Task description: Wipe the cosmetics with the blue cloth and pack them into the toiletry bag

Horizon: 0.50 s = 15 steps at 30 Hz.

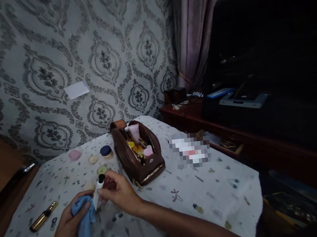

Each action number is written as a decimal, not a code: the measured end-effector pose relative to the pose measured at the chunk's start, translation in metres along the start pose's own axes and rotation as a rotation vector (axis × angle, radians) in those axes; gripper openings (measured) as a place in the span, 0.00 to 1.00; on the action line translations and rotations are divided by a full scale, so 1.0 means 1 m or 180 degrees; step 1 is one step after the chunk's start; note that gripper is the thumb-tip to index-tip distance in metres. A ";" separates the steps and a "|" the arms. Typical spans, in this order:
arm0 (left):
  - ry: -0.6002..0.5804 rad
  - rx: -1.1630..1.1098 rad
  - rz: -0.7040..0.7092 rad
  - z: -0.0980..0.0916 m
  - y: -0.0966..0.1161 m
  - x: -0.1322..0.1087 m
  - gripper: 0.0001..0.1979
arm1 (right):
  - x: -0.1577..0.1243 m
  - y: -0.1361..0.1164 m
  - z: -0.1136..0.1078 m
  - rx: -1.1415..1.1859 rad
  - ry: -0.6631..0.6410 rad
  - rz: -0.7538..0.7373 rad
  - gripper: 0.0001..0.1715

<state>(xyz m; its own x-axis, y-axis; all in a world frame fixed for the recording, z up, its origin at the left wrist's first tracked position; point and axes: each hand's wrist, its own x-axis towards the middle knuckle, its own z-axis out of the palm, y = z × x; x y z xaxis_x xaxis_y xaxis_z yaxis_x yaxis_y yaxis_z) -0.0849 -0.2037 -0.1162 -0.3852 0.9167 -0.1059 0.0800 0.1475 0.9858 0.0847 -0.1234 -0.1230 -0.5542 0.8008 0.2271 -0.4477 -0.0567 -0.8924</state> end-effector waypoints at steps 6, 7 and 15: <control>-0.0076 0.0319 0.0100 0.019 0.018 0.002 0.28 | -0.032 -0.041 -0.024 -0.0305 0.0051 -0.0287 0.18; -0.0137 0.0384 0.0126 0.025 0.022 0.003 0.28 | -0.038 -0.047 -0.030 -0.0322 0.0091 -0.0306 0.18; -0.0861 0.1310 0.0592 0.074 0.043 0.003 0.21 | -0.079 -0.083 -0.079 -0.0659 0.0548 -0.0440 0.11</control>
<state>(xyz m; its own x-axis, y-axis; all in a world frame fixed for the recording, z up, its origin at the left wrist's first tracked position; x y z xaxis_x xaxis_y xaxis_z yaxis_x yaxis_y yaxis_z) -0.0145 -0.1674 -0.0833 -0.0834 0.9964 -0.0173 0.4997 0.0568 0.8643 0.2210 -0.1351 -0.0982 -0.3630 0.8827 0.2983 -0.3483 0.1684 -0.9221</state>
